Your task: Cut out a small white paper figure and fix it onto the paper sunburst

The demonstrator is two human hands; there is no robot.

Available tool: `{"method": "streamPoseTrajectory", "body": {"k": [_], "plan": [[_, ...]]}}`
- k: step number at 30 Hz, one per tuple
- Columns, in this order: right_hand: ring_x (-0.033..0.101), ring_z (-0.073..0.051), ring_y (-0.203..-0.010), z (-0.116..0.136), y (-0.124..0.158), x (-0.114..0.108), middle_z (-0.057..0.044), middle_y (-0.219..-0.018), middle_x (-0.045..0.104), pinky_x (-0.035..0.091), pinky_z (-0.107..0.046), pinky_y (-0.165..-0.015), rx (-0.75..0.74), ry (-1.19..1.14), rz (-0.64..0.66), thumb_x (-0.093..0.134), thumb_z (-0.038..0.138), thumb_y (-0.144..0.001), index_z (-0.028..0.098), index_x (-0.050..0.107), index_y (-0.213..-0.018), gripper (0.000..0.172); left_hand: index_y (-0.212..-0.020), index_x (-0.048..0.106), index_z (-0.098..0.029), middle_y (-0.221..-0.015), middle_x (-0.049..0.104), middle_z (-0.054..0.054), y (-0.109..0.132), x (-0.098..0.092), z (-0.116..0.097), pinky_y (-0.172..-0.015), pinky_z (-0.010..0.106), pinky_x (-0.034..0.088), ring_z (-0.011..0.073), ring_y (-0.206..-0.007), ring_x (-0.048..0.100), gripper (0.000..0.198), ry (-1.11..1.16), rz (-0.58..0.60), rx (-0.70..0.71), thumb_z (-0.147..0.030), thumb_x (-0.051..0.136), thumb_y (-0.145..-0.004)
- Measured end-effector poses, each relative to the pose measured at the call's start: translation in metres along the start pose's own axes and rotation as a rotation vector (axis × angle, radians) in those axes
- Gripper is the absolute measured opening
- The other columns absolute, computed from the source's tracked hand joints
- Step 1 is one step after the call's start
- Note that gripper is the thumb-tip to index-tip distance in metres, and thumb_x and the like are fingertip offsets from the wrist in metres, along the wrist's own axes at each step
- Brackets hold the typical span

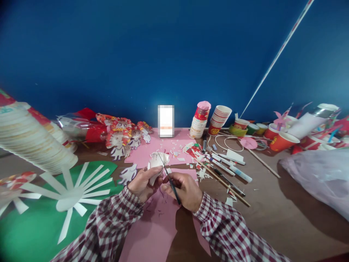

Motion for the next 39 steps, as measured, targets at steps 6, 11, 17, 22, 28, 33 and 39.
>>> {"method": "streamPoseTrajectory", "body": {"k": [6, 11, 17, 22, 28, 33, 39], "plan": [[0.049, -0.012, -0.059, 0.002, 0.000, 0.000, -0.002, -0.064, 0.054, 0.039, -0.021, -0.051, -0.010, 0.009, -0.025, 0.053, 0.043, -0.076, 0.015, 0.058, -0.084, 0.030, -0.064, 0.055, -0.011, -0.049, 0.054, -0.001, 0.000, -0.001, 0.001, -0.044, 0.014, 0.043, 0.0056, -0.044, 0.050, 0.013, 0.030, -0.012, -0.002, -0.015, 0.066, -0.059], [0.049, -0.012, -0.057, 0.003, 0.000, 0.000, -0.001, -0.060, 0.053, 0.038, -0.021, -0.050, -0.020, 0.021, -0.051, 0.053, 0.045, -0.075, 0.015, 0.058, -0.082, 0.032, -0.063, 0.054, -0.011, -0.049, 0.054, -0.001, 0.002, 0.001, 0.002, -0.045, 0.015, 0.044, 0.0058, -0.044, 0.051, 0.014, 0.060, -0.012, -0.013, -0.015, 0.067, -0.059], [0.046, -0.011, -0.055, 0.004, 0.000, -0.001, 0.000, -0.059, 0.051, 0.037, -0.020, -0.049, -0.020, 0.036, -0.040, 0.053, 0.045, -0.075, 0.014, 0.058, -0.079, 0.031, -0.066, 0.055, -0.011, -0.052, 0.056, -0.001, 0.000, -0.001, -0.002, -0.044, 0.017, 0.043, 0.0073, -0.045, 0.052, 0.018, 0.003, -0.017, 0.037, -0.018, 0.069, -0.057], [0.040, -0.008, -0.051, 0.003, 0.000, 0.002, 0.002, -0.060, 0.047, 0.034, -0.019, -0.048, -0.005, 0.013, -0.017, 0.053, 0.040, -0.076, 0.015, 0.056, -0.080, 0.025, -0.064, 0.057, -0.011, -0.049, 0.056, -0.001, -0.006, -0.007, -0.008, -0.037, 0.017, 0.035, 0.0074, -0.040, 0.049, 0.021, -0.050, -0.040, 0.139, -0.023, 0.072, -0.053], [0.038, -0.009, -0.052, -0.002, 0.000, 0.002, 0.001, -0.061, 0.045, 0.034, -0.020, -0.048, -0.001, -0.031, -0.024, 0.053, 0.040, -0.076, 0.016, 0.054, -0.081, 0.025, -0.071, 0.059, -0.011, -0.054, 0.060, 0.001, -0.007, -0.004, 0.000, -0.044, 0.022, 0.042, 0.0110, -0.045, 0.054, 0.031, 0.023, -0.036, 0.060, -0.022, 0.075, -0.047], [0.034, -0.008, -0.051, -0.001, 0.001, 0.003, 0.003, -0.059, 0.041, 0.032, -0.019, -0.048, -0.017, -0.055, -0.020, 0.052, 0.040, -0.077, 0.015, 0.052, -0.078, 0.025, -0.070, 0.058, -0.012, -0.055, 0.061, 0.001, -0.008, -0.005, 0.003, -0.044, 0.022, 0.042, 0.0125, -0.047, 0.056, 0.029, 0.019, -0.028, 0.042, -0.023, 0.075, -0.049], [0.032, -0.007, -0.049, 0.000, 0.000, 0.007, 0.004, -0.058, 0.037, 0.030, -0.018, -0.044, -0.022, -0.095, -0.010, 0.051, 0.048, -0.075, 0.015, 0.049, -0.077, 0.033, -0.066, 0.058, -0.013, -0.052, 0.059, 0.000, -0.006, -0.001, 0.002, -0.045, 0.022, 0.041, 0.0112, -0.046, 0.055, 0.024, 0.032, 0.009, 0.054, -0.022, 0.074, -0.051]]}}
Point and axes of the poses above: each hand's wrist, its own y-axis away from the middle knuckle, its own x-axis out of the palm, z = x × y, the point moved 7 cm from there along -y, towards the middle knuckle
